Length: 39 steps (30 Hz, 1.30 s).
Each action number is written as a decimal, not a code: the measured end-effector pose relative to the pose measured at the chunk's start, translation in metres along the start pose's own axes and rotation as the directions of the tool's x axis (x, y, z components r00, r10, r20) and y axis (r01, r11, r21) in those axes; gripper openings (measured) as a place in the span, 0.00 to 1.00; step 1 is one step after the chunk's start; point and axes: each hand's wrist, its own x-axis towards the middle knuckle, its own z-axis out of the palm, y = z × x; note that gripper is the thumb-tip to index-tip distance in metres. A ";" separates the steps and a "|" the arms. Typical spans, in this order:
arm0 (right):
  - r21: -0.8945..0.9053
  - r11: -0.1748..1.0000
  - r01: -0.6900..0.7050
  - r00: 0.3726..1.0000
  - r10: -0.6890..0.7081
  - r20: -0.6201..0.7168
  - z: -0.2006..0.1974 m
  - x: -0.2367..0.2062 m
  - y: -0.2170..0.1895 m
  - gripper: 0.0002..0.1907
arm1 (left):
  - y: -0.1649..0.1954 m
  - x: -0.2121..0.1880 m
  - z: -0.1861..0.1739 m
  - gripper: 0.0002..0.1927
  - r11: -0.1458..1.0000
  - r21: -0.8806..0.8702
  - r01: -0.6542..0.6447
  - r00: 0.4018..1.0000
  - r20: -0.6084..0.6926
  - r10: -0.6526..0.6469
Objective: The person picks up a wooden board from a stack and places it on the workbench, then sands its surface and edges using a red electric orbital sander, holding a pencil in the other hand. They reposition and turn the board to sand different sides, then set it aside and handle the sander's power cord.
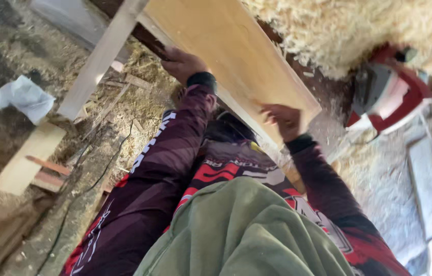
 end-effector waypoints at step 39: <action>0.033 0.982 -0.185 -0.180 -0.001 -0.984 -0.170 -0.587 -0.010 0.33 | -0.107 -0.369 0.175 0.48 0.359 -0.071 -0.931 0.152 0.817 0.557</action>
